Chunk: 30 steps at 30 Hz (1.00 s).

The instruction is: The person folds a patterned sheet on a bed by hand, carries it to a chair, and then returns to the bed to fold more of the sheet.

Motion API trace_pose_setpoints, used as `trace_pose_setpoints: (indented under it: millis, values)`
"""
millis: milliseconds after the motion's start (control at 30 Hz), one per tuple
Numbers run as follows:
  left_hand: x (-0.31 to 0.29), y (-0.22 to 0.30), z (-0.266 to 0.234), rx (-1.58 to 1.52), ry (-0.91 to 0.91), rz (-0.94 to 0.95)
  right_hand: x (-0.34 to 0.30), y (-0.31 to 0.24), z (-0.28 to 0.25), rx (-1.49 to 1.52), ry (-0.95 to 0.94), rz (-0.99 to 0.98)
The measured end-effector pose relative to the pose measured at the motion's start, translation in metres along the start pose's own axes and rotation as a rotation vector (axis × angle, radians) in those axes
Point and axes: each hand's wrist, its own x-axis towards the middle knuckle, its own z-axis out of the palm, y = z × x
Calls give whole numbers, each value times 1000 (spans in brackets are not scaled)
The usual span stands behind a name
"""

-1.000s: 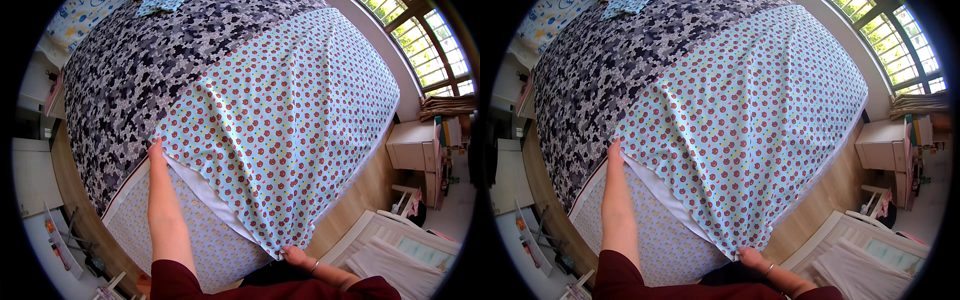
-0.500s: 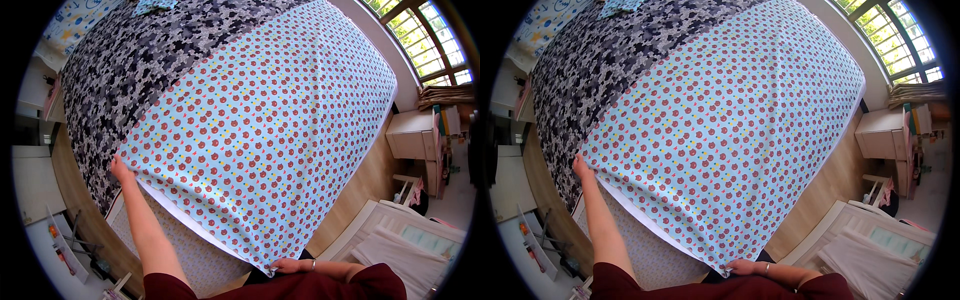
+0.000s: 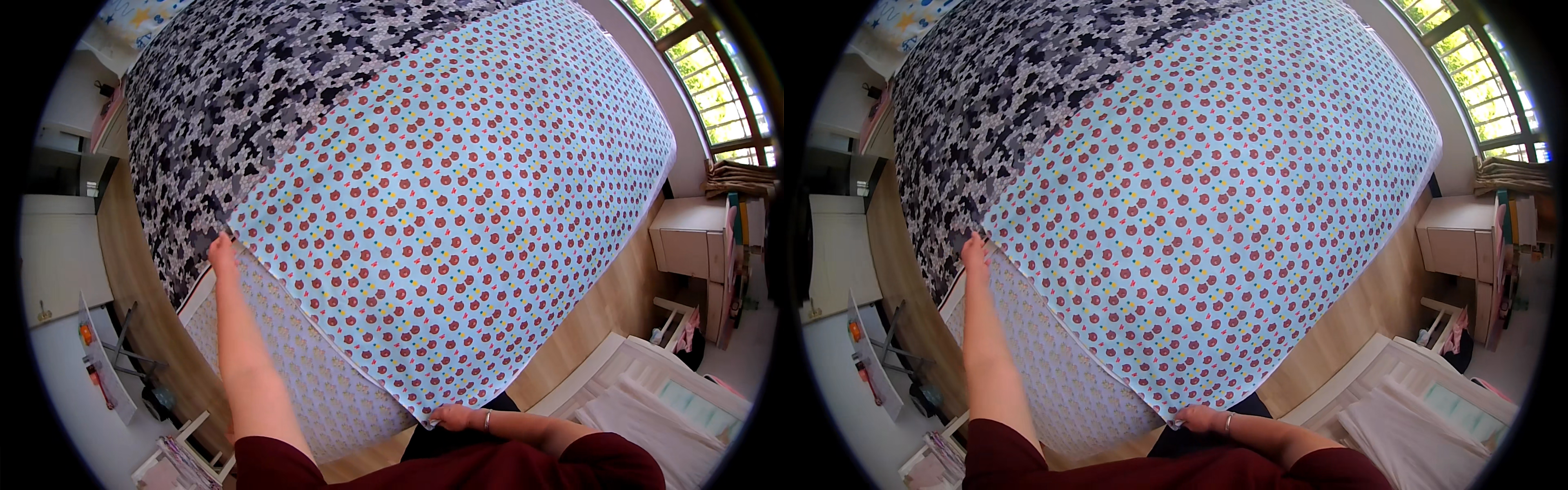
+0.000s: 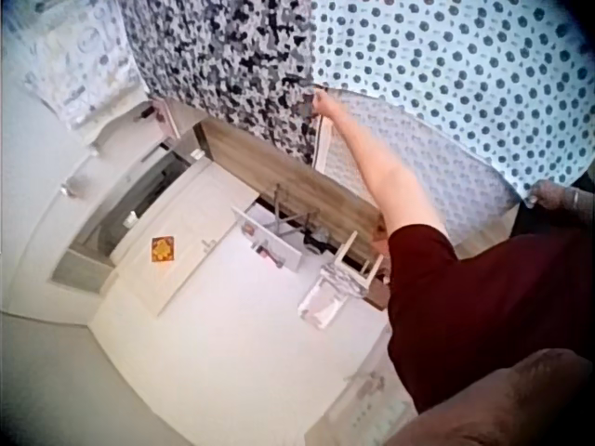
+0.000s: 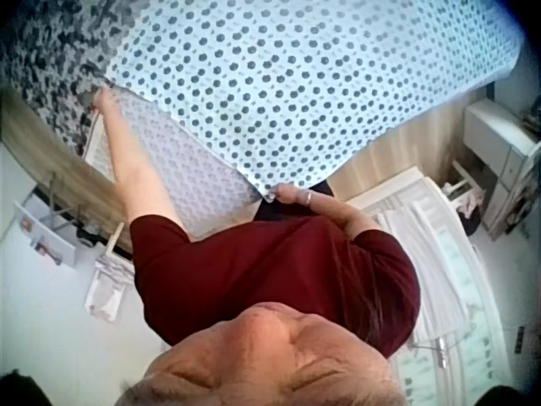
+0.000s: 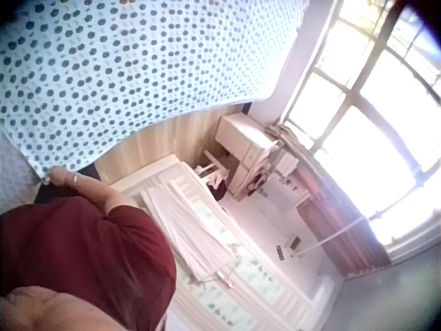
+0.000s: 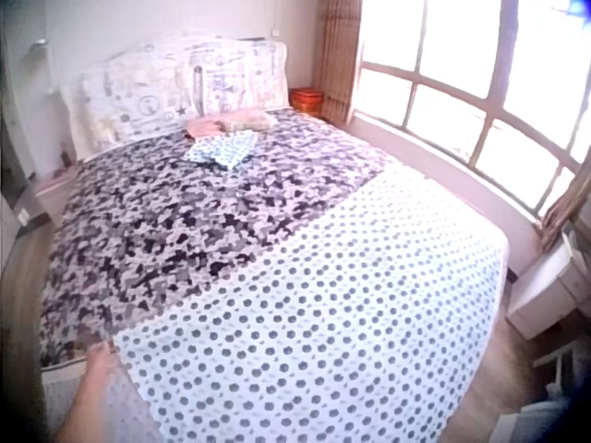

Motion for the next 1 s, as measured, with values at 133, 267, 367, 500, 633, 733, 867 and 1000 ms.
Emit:
trace_pose_setpoints:
  millis: [133, 267, 367, 500, 633, 733, 867, 1000]
  values:
    - [-55, -30, 18, 621, 210, 755, 2, -3, 8, -57, 23, 9]
    - [-168, -25, 23, 938, -153, 979, 4, 3, 23, -137, -4, 33]
    - [-178, -55, 20, 1138, -278, 795, -6, -11, 23, -31, -102, 120]
    - [-174, -39, 18, 1163, -392, 553, -24, -25, 19, 75, -133, 130]
    - [-195, -18, 17, 1251, -398, 349, -53, -39, -3, 108, 168, 305]
    - [-214, -54, 10, 1118, -319, 449, -88, -39, -24, 199, 302, 346]
    - [-286, -110, -3, 855, -236, 596, -119, -7, -17, 117, 432, 394]
    - [-363, -181, -15, 698, -149, 613, -141, 10, -14, 93, 420, 471]
